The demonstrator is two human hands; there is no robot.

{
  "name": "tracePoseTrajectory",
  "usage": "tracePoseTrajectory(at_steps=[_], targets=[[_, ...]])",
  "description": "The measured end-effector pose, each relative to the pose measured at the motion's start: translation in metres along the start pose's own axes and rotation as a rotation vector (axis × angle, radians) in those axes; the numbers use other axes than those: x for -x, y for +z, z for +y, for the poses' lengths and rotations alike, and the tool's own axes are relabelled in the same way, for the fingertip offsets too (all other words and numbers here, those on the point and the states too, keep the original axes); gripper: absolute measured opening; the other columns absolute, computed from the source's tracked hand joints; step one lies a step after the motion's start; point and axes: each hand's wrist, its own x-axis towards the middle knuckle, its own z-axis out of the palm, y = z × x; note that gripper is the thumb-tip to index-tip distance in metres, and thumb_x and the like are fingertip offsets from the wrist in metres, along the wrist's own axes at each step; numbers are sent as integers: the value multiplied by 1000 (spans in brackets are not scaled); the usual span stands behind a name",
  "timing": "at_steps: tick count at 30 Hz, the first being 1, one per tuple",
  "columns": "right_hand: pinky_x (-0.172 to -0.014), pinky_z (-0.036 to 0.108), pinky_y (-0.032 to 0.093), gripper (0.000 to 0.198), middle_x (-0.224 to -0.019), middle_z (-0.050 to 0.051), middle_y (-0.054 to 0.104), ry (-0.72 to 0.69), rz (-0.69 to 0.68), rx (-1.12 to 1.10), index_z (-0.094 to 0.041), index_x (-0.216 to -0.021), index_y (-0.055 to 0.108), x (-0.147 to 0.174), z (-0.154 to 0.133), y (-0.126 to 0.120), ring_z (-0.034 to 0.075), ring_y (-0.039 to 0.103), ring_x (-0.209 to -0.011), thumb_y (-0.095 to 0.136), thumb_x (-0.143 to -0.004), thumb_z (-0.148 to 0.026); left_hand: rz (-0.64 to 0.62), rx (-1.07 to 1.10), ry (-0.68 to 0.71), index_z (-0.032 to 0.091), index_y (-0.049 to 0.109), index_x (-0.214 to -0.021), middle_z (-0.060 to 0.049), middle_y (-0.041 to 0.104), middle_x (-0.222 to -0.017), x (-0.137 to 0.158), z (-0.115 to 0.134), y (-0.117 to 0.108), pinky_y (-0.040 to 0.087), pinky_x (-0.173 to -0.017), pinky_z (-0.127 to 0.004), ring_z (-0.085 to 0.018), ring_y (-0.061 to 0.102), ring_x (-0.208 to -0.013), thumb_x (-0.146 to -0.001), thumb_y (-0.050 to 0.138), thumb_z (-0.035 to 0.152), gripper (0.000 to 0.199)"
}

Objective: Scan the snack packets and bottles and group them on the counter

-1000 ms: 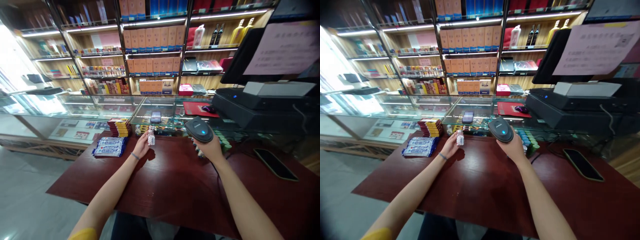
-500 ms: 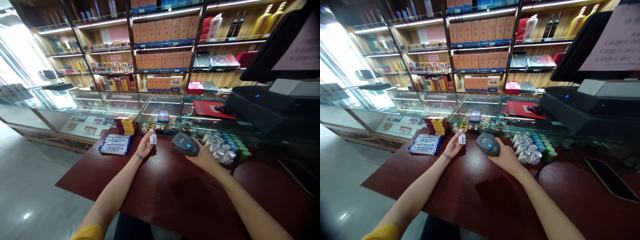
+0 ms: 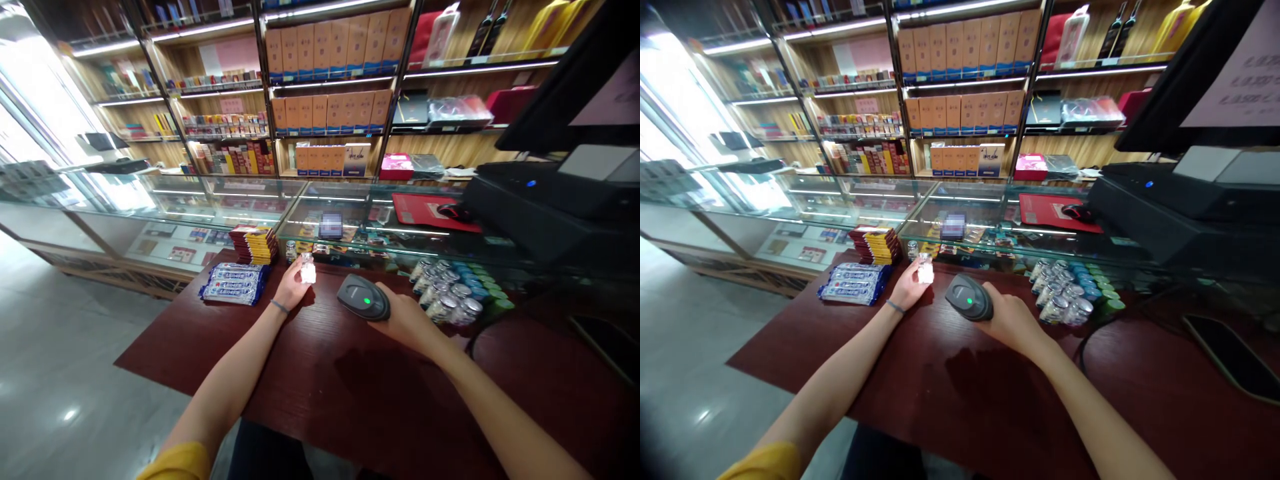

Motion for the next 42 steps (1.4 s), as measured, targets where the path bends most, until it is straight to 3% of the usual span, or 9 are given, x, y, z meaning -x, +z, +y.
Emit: tracePoseTrajectory(at_steps=[4, 14, 20, 26, 33, 42], targets=[[-63, 31, 44, 37, -90, 7, 75, 0, 17, -29, -24, -111, 52, -1, -4, -8, 32, 73, -84, 64, -76, -33, -46, -13, 37, 27, 60, -130, -3, 70, -113, 4, 0, 1, 52, -66, -20, -11, 66, -84, -86, 70, 22, 45], [-72, 30, 49, 50, -98, 3, 77, -77, -1, -90, -29, -123, 60, -13, 5, -29, 29, 72, -92, 68, -74, -31, 157, -193, 273, 25, 59, -121, -3, 70, -107, 0, -4, -2, 52, -68, -22, -14, 66, -85, -72, 83, 26, 54], [-73, 32, 50, 50, -100, 4, 77, -64, 17, -107, -28, -123, 62, -11, -5, -31, 30, 72, -93, 67, -74, -30, 217, -326, 419, 22, 56, -113, -5, 67, -107, -4, -5, -2, 51, -81, -27, -15, 66, -95, -69, 83, 24, 52], [-72, 33, 49, 52, -98, 6, 77, -39, 31, -70, -26, -125, 59, -7, -5, -28, 33, 72, -93, 65, -74, -32, 287, -615, 552, 20, 61, -102, -5, 63, -103, -9, -7, -5, 46, -92, -31, -18, 62, -99, -68, 80, 12, 40], [-72, 32, 48, 47, -91, 4, 76, -47, 31, -92, -27, -121, 58, -6, 1, -22, 31, 73, -91, 65, -74, -28, 276, -1082, 680, 22, 62, -106, -7, 58, -106, -18, -10, -11, 41, -100, -40, -24, 56, -103, -73, 75, 12, 36], [-72, 34, 49, 46, -90, 5, 76, -34, 43, -126, -26, -119, 59, -7, 7, -13, 32, 73, -89, 62, -74, -30, 268, -1298, 743, 23, 63, -106, -9, 55, -102, -38, -9, -6, 42, -98, -43, -27, 53, -101, -79, 71, 16, 29]])
